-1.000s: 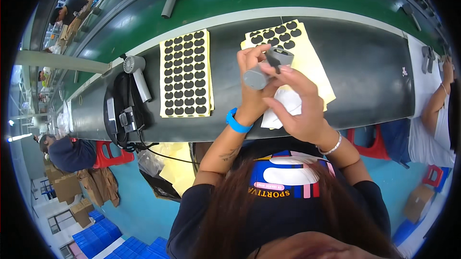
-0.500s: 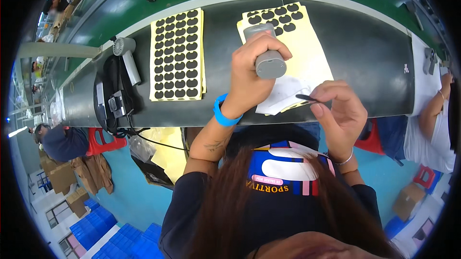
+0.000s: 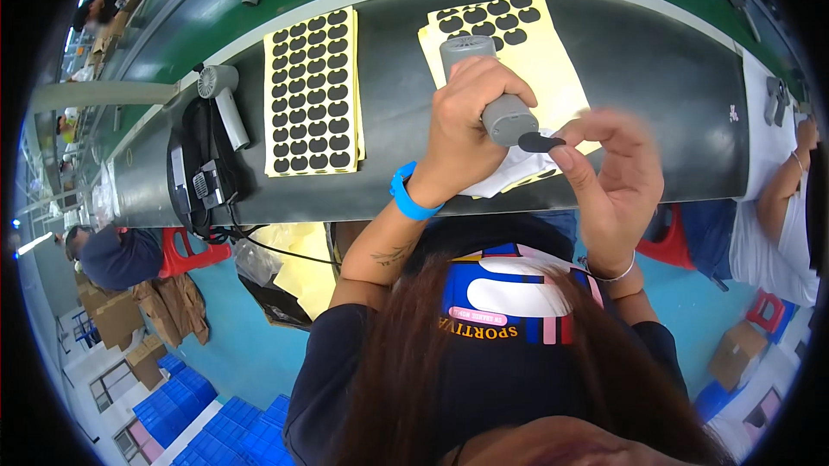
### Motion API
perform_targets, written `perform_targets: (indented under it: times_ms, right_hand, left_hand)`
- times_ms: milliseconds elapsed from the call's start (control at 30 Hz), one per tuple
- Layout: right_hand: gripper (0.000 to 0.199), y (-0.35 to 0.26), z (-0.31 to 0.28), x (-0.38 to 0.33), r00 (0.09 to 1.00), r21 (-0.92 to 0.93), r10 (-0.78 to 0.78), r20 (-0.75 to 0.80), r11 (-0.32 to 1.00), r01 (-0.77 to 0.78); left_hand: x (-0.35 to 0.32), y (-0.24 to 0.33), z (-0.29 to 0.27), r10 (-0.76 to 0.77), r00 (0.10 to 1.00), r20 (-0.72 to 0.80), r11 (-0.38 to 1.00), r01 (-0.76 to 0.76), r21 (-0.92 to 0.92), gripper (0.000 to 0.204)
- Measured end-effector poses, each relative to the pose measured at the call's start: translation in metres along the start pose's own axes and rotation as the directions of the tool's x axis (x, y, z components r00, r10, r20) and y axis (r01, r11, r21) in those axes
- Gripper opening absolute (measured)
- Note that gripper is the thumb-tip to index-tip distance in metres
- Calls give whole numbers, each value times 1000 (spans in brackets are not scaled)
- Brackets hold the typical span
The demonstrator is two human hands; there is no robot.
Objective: Applying small circular labels from a sheet onto cylindrical electronic components at an assembly line.
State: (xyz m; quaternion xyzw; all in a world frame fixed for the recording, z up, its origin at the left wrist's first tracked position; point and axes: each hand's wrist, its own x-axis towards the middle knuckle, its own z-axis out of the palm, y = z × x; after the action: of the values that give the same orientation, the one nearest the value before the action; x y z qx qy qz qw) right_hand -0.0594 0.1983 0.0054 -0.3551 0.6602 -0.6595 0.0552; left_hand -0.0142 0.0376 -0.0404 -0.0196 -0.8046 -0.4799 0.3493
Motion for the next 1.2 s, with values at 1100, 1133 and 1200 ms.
perform_targets:
  times_ms: [1100,1133,1200]
  right_hand:
    - [52,-2,-3,6,994,44,47,102,998,-52]
    - [52,-2,-3,6,994,44,47,101,998,-52]
    - [52,-2,-3,6,993,17,48,107,999,-50]
  left_hand:
    - [4,1,13,66,998,-16,997,-65,52,17]
    - [4,1,13,65,998,-17,997,-64,52,17]
    - [4,1,13,64,998,-15,997,-63,53,17]
